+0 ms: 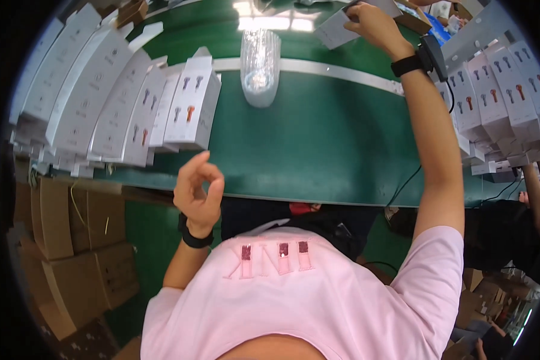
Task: Packaging small electronic products into white boxes and bubble wrap pouches at a factory workbench.
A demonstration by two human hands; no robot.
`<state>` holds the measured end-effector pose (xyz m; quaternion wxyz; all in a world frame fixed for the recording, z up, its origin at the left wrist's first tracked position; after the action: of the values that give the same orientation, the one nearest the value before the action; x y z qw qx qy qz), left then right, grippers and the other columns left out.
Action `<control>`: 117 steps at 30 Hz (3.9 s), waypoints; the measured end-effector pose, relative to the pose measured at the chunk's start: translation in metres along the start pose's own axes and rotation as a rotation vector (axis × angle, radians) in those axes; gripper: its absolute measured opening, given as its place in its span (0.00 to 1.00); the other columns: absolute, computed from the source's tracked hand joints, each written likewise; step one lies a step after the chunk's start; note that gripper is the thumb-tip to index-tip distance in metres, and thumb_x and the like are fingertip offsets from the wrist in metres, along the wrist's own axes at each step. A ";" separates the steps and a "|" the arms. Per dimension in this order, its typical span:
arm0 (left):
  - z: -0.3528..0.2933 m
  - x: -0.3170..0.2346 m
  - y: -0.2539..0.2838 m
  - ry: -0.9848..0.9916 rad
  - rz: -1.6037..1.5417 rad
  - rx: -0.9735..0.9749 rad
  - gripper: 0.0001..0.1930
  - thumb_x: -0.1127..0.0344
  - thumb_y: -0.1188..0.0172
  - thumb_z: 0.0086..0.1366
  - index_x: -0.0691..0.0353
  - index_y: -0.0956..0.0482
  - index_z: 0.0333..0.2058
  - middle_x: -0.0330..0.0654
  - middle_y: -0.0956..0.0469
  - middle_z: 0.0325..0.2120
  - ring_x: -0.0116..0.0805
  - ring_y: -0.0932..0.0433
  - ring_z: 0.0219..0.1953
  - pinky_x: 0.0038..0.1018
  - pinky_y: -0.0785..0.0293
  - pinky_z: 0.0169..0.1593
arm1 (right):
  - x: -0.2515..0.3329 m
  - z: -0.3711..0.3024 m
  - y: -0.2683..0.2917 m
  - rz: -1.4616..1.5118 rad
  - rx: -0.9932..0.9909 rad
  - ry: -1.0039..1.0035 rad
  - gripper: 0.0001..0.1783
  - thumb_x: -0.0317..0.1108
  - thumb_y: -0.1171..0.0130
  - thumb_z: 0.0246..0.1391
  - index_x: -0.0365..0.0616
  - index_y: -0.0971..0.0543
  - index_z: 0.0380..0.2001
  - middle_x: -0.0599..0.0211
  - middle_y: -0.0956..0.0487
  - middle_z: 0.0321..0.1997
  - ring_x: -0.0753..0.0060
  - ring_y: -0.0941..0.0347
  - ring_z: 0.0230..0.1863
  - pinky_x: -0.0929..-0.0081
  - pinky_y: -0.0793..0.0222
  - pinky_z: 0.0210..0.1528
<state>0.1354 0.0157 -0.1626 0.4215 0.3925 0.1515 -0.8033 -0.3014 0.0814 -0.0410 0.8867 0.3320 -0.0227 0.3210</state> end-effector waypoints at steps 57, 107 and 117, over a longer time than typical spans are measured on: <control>0.013 -0.043 -0.042 0.963 -1.493 0.177 0.47 0.59 0.31 0.49 0.53 0.46 0.66 0.52 0.37 0.61 0.57 0.32 0.60 0.64 0.31 0.56 | 0.230 0.015 -0.072 -0.380 -0.374 -0.279 0.17 0.35 0.47 0.59 0.39 0.23 0.49 0.62 0.23 0.43 0.62 0.29 0.46 0.63 0.37 0.55; 0.171 -0.047 -0.246 -0.775 1.671 1.625 0.16 0.50 0.37 0.53 0.54 0.14 0.33 0.36 0.16 0.33 0.41 0.16 0.37 0.41 0.21 0.33 | 0.223 -0.154 -0.081 1.430 -1.081 -1.068 0.29 0.29 0.44 0.53 0.47 0.32 0.61 0.61 0.26 0.50 0.65 0.25 0.41 0.66 0.25 0.45; 0.244 -0.097 -0.179 -0.626 1.364 1.045 0.18 0.59 0.44 0.55 0.70 0.20 0.35 0.58 0.20 0.29 0.57 0.21 0.33 0.41 0.23 0.40 | 0.220 -0.181 0.001 1.322 -1.304 -0.914 0.15 0.41 0.40 0.60 0.40 0.23 0.41 0.56 0.20 0.39 0.60 0.22 0.40 0.59 0.25 0.49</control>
<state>-0.0976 0.0368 0.0525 0.5952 0.3022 -0.6174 -0.4162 -0.1587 0.3132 -0.1260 0.4480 -0.2012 -0.7044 0.5125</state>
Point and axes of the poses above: each hand's wrist, its own z-axis towards the middle knuckle, its own y-axis out of the back of the hand, x = y × z, the point moved 1 cm from there along z, towards the middle knuckle
